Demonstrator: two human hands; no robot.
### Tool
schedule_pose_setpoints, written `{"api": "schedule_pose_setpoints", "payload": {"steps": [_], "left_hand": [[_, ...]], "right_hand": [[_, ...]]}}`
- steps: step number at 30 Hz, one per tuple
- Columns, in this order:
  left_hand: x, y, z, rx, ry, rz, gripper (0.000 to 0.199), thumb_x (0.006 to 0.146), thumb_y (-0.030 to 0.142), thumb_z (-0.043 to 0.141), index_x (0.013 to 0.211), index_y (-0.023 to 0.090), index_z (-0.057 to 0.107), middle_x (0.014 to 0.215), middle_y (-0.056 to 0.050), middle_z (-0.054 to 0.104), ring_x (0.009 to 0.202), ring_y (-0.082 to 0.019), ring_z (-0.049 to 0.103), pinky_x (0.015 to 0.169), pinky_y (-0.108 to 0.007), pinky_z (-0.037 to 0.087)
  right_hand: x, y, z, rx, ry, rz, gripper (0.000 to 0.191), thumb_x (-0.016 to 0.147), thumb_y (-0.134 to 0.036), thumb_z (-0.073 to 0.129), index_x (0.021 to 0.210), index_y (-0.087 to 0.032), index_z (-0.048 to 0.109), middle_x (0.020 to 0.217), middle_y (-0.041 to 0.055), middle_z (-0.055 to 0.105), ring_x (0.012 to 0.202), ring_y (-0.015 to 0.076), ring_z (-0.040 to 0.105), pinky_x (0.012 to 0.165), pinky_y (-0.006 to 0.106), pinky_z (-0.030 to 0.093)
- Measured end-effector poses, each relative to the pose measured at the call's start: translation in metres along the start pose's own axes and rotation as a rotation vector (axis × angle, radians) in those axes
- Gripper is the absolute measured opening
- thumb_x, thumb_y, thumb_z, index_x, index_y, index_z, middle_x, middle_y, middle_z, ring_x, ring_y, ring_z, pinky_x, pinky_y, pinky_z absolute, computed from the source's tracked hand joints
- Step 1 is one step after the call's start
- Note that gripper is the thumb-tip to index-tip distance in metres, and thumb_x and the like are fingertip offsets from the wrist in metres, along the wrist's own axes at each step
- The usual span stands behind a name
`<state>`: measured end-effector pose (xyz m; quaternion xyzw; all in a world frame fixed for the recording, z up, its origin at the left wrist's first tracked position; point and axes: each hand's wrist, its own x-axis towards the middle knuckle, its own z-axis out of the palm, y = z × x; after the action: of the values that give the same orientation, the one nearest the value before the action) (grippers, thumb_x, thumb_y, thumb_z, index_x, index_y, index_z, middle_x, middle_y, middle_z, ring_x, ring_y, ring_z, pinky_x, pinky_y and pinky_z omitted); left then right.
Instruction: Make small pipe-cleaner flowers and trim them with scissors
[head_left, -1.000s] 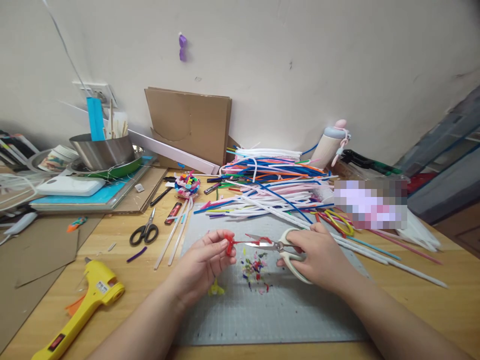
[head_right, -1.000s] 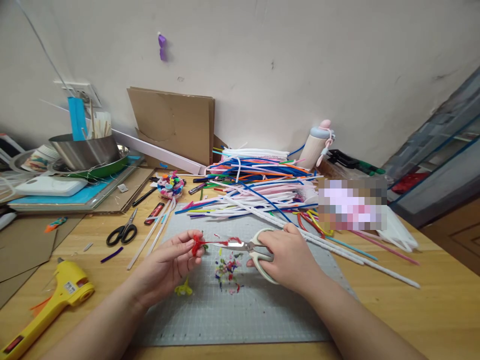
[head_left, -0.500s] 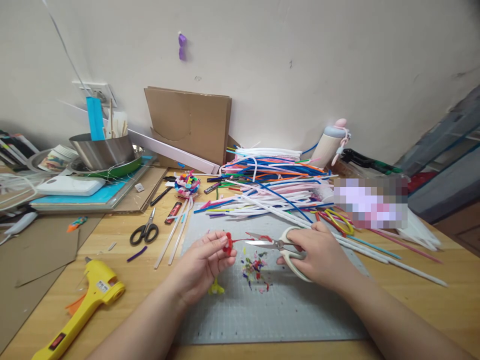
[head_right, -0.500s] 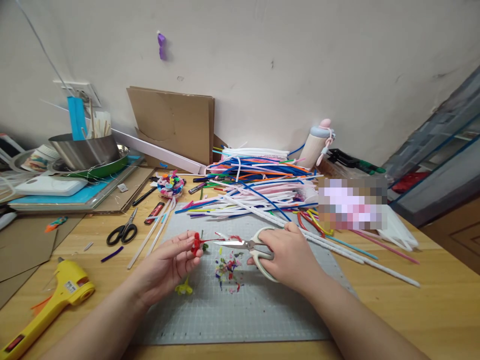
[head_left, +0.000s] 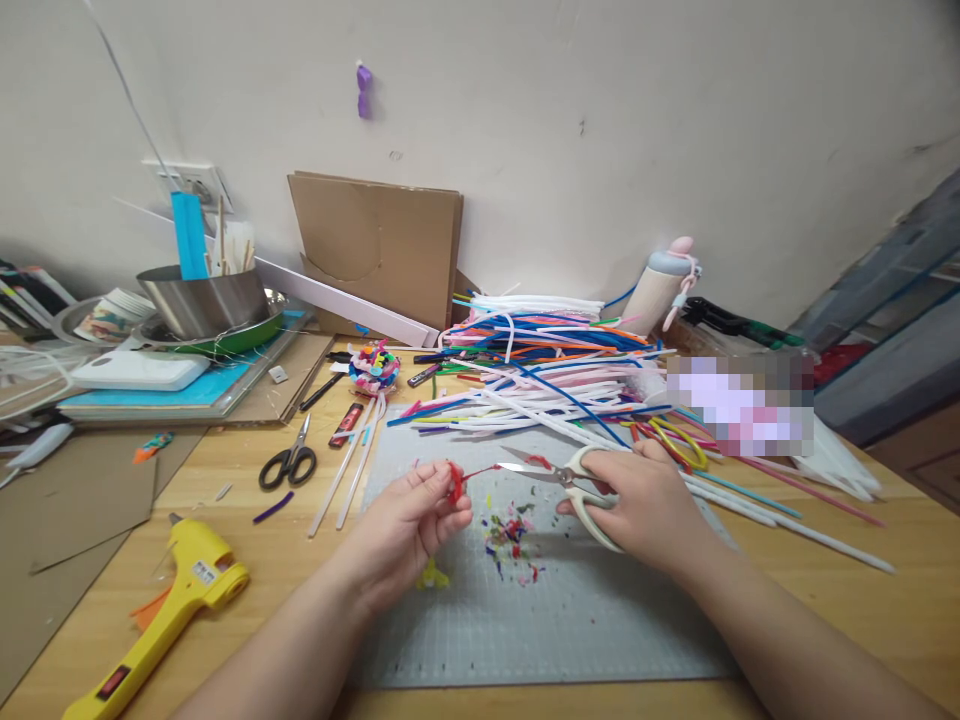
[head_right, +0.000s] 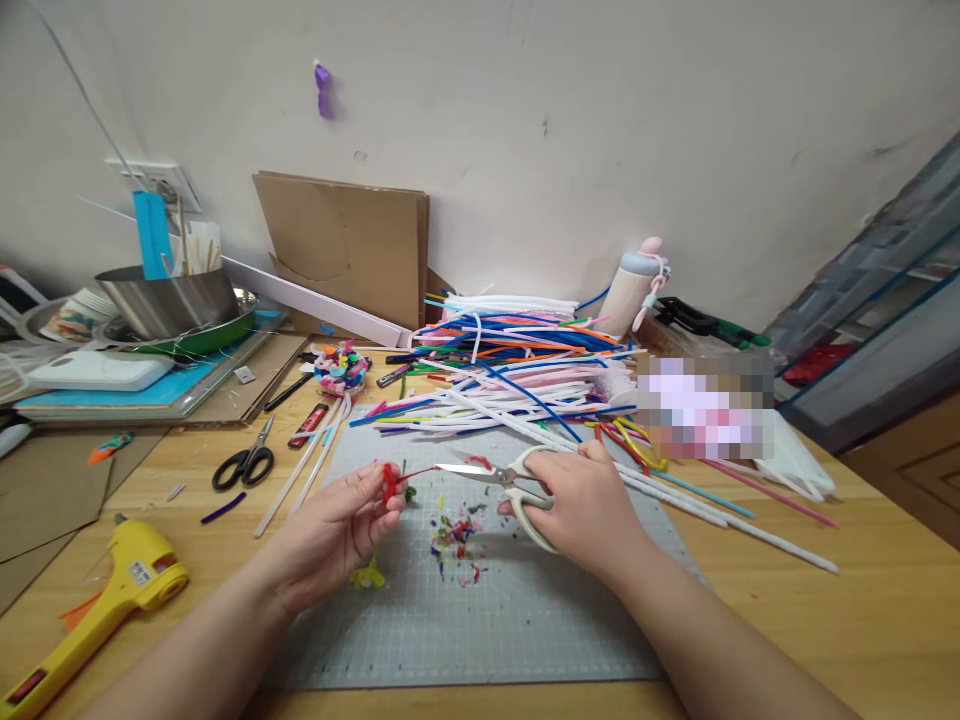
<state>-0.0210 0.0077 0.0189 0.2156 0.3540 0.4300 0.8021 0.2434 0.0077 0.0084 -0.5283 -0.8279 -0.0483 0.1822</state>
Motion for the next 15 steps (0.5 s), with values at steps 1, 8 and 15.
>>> {"api": "schedule_pose_setpoints", "payload": {"steps": [1,8,15], "left_hand": [[0.0001,0.0003,-0.0008,-0.005,0.011,-0.007,0.011,0.084,0.015,0.053,0.083,0.008,0.061,0.072,-0.002,0.056,0.063,-0.007,0.06,0.061,-0.016,0.055],[0.0002,-0.0003,-0.0013,-0.011,-0.019,-0.041,0.014,0.085,0.017,0.053,0.084,0.008,0.063,0.068,-0.004,0.058,0.059,-0.007,0.059,0.056,-0.015,0.054],[-0.0004,-0.0006,0.0009,0.006,-0.087,-0.04,0.011,0.08,0.02,0.061,0.081,0.009,0.063,0.069,-0.003,0.057,0.058,-0.006,0.056,0.055,-0.015,0.052]], "right_hand": [[0.0,0.0003,-0.0002,0.001,0.004,0.006,0.02,0.075,-0.033,0.058,0.066,-0.019,0.047,0.061,-0.0035,0.057,0.059,0.0132,0.046,0.066,0.03,0.02],[-0.0016,-0.0043,-0.0008,0.02,-0.008,-0.032,0.021,0.075,-0.032,0.057,0.065,-0.019,0.045,0.061,-0.0032,0.056,0.058,0.0125,0.045,0.065,0.03,0.02],[-0.0013,-0.0057,0.0018,0.022,-0.031,-0.073,0.019,0.077,-0.033,0.056,0.068,-0.019,0.047,0.064,-0.0024,0.059,0.058,0.0123,0.047,0.066,0.031,0.021]]}}
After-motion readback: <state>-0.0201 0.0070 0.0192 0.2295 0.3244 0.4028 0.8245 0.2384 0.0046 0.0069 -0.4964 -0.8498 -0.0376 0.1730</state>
